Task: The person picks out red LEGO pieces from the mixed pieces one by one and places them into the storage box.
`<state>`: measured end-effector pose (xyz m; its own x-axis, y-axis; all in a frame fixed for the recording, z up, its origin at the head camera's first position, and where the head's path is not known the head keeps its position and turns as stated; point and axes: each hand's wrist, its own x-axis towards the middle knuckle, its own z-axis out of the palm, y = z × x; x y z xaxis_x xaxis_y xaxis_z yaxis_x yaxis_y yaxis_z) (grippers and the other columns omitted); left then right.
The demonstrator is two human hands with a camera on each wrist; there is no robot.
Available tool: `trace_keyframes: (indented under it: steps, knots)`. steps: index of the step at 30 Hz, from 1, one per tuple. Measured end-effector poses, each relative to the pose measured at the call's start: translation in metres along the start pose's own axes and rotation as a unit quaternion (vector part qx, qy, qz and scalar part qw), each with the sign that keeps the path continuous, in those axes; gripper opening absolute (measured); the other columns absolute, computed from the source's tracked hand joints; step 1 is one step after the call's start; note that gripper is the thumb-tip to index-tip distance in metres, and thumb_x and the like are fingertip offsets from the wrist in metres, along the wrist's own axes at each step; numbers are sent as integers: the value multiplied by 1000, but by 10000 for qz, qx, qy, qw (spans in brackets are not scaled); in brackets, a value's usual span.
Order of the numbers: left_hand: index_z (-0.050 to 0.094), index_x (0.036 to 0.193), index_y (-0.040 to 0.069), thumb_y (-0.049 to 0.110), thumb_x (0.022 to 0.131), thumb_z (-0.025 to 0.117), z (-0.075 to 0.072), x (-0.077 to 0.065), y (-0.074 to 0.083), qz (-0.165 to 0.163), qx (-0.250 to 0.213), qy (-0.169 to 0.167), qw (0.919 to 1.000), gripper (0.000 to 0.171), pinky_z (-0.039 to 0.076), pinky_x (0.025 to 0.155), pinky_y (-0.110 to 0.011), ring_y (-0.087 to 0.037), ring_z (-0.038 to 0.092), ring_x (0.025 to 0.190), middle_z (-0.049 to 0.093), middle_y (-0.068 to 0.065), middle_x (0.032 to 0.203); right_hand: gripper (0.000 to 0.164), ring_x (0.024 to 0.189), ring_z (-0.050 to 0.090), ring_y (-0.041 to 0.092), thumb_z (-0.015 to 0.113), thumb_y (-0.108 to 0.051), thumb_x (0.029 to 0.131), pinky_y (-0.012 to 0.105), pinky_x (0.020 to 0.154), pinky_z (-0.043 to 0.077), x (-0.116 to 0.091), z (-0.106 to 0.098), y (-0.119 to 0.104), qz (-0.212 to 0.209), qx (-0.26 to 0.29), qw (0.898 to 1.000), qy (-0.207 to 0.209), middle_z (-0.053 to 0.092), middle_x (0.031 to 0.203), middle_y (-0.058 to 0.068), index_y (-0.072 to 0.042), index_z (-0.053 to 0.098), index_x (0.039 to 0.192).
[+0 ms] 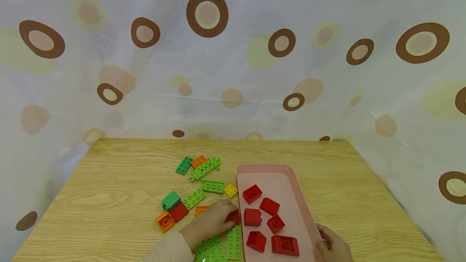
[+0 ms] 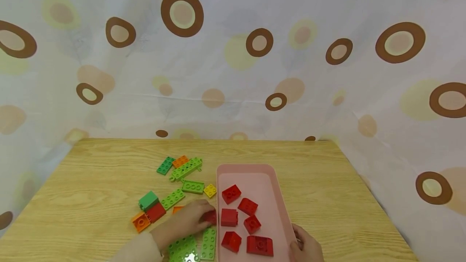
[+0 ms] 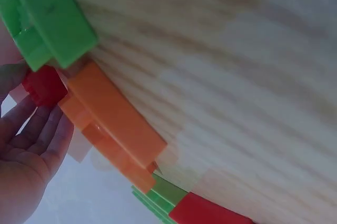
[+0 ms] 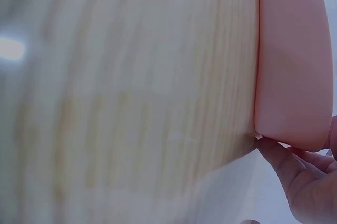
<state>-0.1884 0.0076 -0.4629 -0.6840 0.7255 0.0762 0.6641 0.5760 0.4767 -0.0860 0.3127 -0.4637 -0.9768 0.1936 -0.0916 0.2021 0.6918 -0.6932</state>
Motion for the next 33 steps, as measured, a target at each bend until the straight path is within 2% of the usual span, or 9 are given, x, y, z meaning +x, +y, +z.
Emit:
trace_keyframes:
  steps: [5, 10, 15, 18, 23, 29, 33]
  knots:
    - [62, 96, 6, 13, 77, 65, -6, -1, 0, -37, 41, 256, 9997, 21, 42, 62, -16, -5, 47, 74, 57, 1, 84, 40, 74, 62, 21, 53, 5, 73, 31, 65, 50, 0, 1, 0, -13, -28, 10000, 43, 61, 96, 24, 10, 48, 113]
    - [60, 100, 7, 18, 79, 64, -11, -1, 1, -372, 65, 380, 9986, 24, 43, 63, -18, -7, 49, 75, 58, 0, 87, 40, 75, 62, 23, 52, 5, 73, 33, 65, 51, 0, 1, 1, -11, -50, 10000, 25, 61, 97, 25, 11, 48, 113]
    - [59, 104, 6, 20, 82, 61, -16, 2, -1, -563, 111, 545, 9969, 26, 46, 76, -27, -14, 52, 87, 59, -4, 96, 41, 76, 61, 24, 51, 4, 74, 35, 65, 51, 2, 1, 3, 56, 30, 10000, -31, 60, 99, 26, 10, 48, 114]
    - [58, 104, 4, 18, 81, 61, -20, 4, -1, -551, 315, 800, 9948, 27, 46, 78, -30, -20, 53, 92, 59, -10, 100, 41, 76, 61, 24, 51, 4, 74, 35, 65, 51, 2, 1, 4, 48, 40, 10000, -31, 60, 99, 26, 10, 48, 114]
    - [59, 100, 1, 15, 81, 61, -24, 7, 5, -530, 478, 1253, 9896, 24, 47, 74, -29, -19, 54, 86, 59, -10, 94, 41, 76, 61, 23, 51, 4, 73, 34, 65, 51, 2, 2, 3, 20, 64, 10000, -6, 60, 98, 26, 10, 48, 113]
    - [59, 103, 3, 18, 81, 61, -30, 13, 23, -449, 587, 1412, 9872, 26, 47, 75, -25, -17, 53, 85, 60, -8, 94, 41, 77, 61, 24, 50, 4, 74, 35, 65, 51, 2, 2, 3, 105, 100, 9999, -26, 60, 99, 26, 10, 47, 115]
    - [59, 102, 3, 17, 79, 64, -32, 20, 38, -202, 776, 1338, 9878, 27, 46, 73, -21, -15, 54, 83, 60, -7, 94, 41, 77, 61, 24, 50, 4, 75, 35, 66, 51, 2, 2, 3, 108, 119, 9999, -44, 60, 99, 26, 10, 47, 115]
